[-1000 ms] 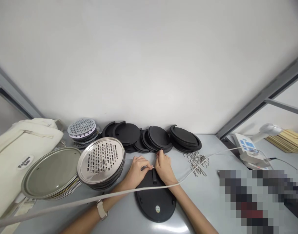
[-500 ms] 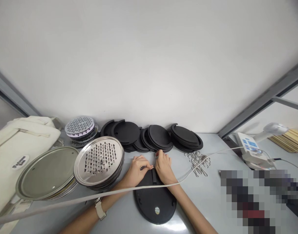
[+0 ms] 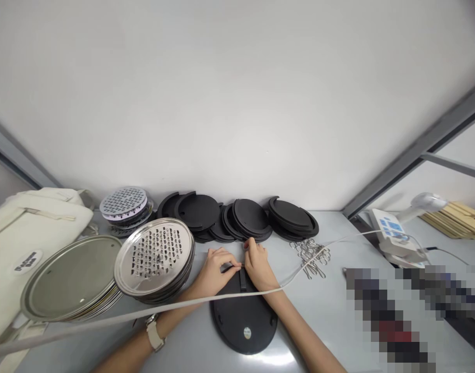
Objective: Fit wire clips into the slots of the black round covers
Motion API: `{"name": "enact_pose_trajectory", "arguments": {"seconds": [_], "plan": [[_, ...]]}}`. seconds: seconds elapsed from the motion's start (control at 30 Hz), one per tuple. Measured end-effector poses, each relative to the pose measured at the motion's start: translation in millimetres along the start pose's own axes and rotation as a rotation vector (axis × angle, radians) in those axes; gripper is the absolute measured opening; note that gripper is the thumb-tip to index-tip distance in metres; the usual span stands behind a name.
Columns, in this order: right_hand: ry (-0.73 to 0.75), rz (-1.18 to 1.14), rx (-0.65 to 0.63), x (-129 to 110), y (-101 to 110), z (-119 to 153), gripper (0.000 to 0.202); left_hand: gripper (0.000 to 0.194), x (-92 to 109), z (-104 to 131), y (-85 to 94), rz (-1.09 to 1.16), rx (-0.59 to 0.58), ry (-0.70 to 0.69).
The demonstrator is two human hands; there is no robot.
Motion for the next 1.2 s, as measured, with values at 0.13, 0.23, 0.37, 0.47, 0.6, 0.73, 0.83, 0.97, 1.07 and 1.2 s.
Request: {"name": "enact_pose_trajectory", "arguments": {"seconds": [0.13, 0.23, 0.37, 0.47, 0.6, 0.73, 0.83, 0.97, 1.07, 1.2], "plan": [[0.046, 0.000, 0.002, -6.3, 1.9, 0.0, 0.021, 0.004, 6.4, -0.3, -1.6, -0.020, -0.047, -0.016], [0.060, -0.001, -0.016, -9.2, 1.0, 0.4, 0.020, 0.006, 9.1, -1.1, -0.3, -0.041, -0.049, -0.020], [0.086, -0.019, -0.051, -13.1, -0.4, 1.0, 0.020, 0.011, 8.6, -3.2, -1.9, 0.002, -0.051, -0.016], [0.084, -0.052, -0.072, -13.6, -0.1, 1.1, 0.020, 0.009, 9.9, -4.0, -7.1, 0.041, -0.096, -0.024], [0.071, -0.079, -0.082, -12.4, 0.6, 1.5, 0.019, 0.007, 18.0, -6.1, -3.3, 0.017, -0.102, -0.054], [0.074, -0.117, -0.057, -12.4, 3.8, 2.0, 0.018, 0.013, 28.1, -12.3, 2.3, -0.020, -0.119, -0.085], [0.063, -0.174, -0.018, -11.0, 9.6, 2.0, 0.017, 0.012, 27.1, -17.7, 4.2, -0.024, -0.128, -0.050], [0.029, -0.232, -0.017, -7.2, 12.6, 2.1, 0.017, 0.011, 20.0, -19.4, 1.8, 0.051, -0.131, 0.023], [0.010, -0.248, -0.036, -5.3, 11.5, 2.1, 0.018, 0.012, 17.7, -17.9, 0.8, 0.072, -0.116, 0.035], [0.000, -0.254, -0.005, -4.8, 15.8, 2.3, 0.020, 0.014, 15.1, -16.1, -1.8, 0.099, -0.126, 0.034]]}}
Point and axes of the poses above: each hand's wrist, its own z-axis away from the middle knuckle, its own y-axis out of the back of the hand, x = y × z, the point moved 10 cm from there along -z, towards the middle knuckle, and after that the axes turned 8 degrees about -y, right-handed, at the moved point
